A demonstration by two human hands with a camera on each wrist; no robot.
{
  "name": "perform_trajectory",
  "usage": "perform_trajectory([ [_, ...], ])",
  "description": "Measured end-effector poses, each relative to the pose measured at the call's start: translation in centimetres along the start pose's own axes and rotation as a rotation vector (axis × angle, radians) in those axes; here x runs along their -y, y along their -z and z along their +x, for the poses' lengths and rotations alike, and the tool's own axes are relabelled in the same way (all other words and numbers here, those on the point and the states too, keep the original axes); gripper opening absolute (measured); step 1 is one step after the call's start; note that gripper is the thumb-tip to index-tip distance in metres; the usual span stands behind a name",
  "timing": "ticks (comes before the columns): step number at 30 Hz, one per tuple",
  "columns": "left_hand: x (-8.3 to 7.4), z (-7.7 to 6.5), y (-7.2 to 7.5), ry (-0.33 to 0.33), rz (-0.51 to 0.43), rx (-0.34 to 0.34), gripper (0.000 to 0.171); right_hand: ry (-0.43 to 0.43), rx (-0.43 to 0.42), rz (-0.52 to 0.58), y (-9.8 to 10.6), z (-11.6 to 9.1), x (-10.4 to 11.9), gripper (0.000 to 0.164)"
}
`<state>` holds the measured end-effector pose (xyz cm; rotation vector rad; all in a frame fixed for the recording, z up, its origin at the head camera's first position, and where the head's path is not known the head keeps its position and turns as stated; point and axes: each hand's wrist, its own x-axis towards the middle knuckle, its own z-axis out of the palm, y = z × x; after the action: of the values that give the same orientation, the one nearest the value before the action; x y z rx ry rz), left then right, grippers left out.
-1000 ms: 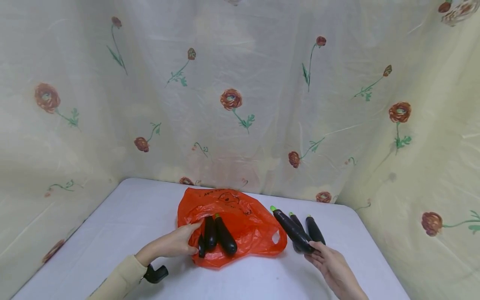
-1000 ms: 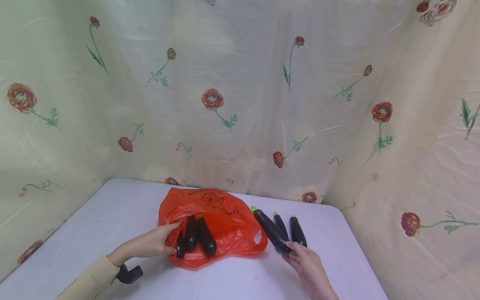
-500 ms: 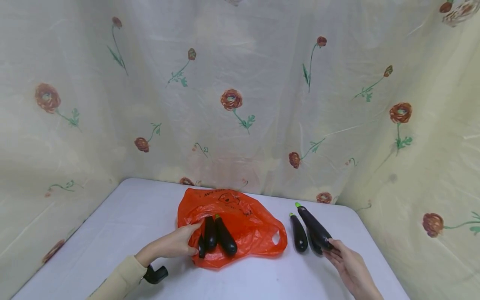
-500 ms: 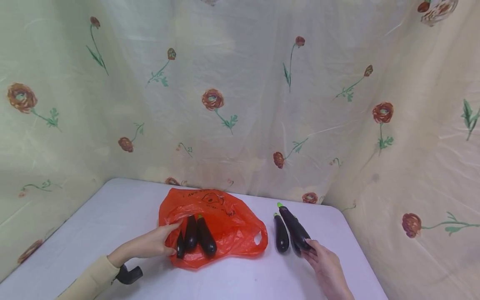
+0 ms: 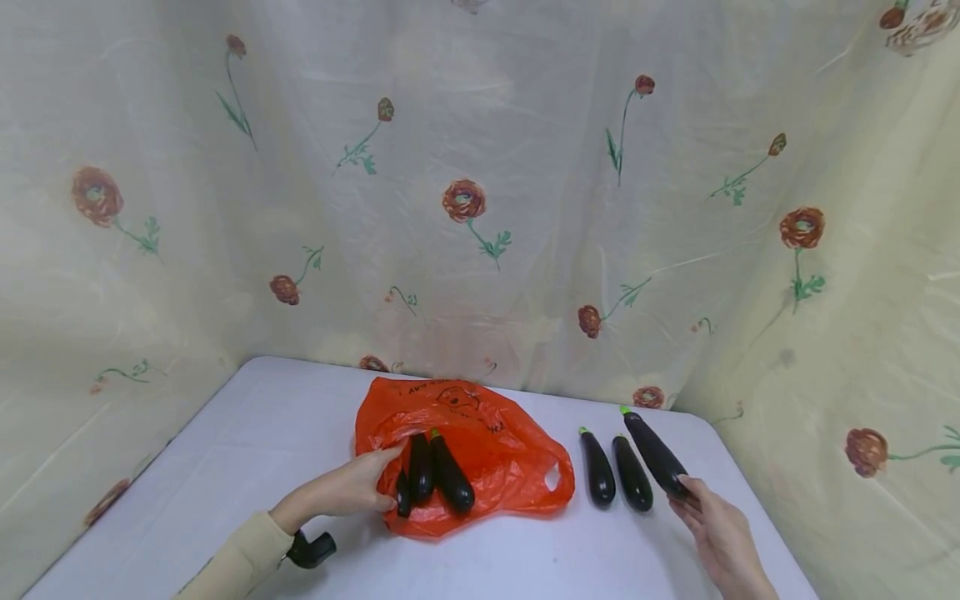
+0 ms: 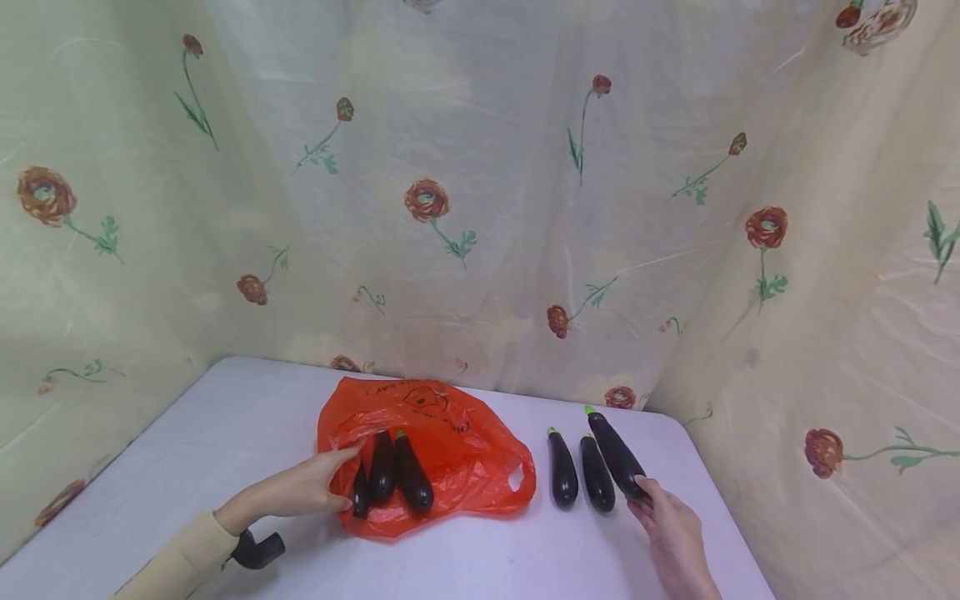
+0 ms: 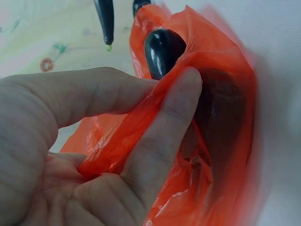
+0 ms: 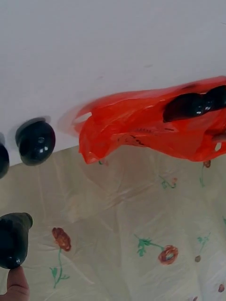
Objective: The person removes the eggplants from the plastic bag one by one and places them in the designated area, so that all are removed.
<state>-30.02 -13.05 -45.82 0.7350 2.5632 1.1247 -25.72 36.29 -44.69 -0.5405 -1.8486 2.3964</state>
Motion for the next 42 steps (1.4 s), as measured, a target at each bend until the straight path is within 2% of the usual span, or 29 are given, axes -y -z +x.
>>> perform_trajectory([
  [2,-0.1,0.0,0.0,0.004,0.003,-0.004,0.083,0.011,-0.021,-0.011,0.3,0.3,-0.1,0.008],
  [7,-0.2,0.0,0.1,0.02,0.003,-0.006,0.082,0.019,-0.079,-0.086,0.8,1.1,-0.5,0.059],
  [9,-0.3,-0.1,0.0,0.024,0.001,-0.005,0.082,0.017,-0.111,-0.111,1.0,1.5,-0.8,0.072],
  [14,-0.4,-0.1,0.0,0.033,-0.007,-0.006,0.082,0.033,-0.167,-0.153,1.4,2.0,-1.4,0.077],
  [21,-0.2,-0.1,0.0,0.02,0.004,-0.002,0.082,0.036,-0.188,-0.174,2.2,2.6,-2.2,0.077],
  [27,0.0,0.0,-0.1,0.024,0.005,0.001,0.083,0.011,-0.243,-0.224,2.7,3.5,-3.2,0.081],
  [33,0.0,0.0,-0.1,0.028,0.002,0.005,0.083,-0.023,-0.254,-0.243,2.8,4.0,-3.9,0.084],
  [42,-0.2,-0.2,0.1,-0.047,-0.005,0.015,0.083,-0.044,-0.309,-0.312,2.8,4.6,-4.7,0.08],
])
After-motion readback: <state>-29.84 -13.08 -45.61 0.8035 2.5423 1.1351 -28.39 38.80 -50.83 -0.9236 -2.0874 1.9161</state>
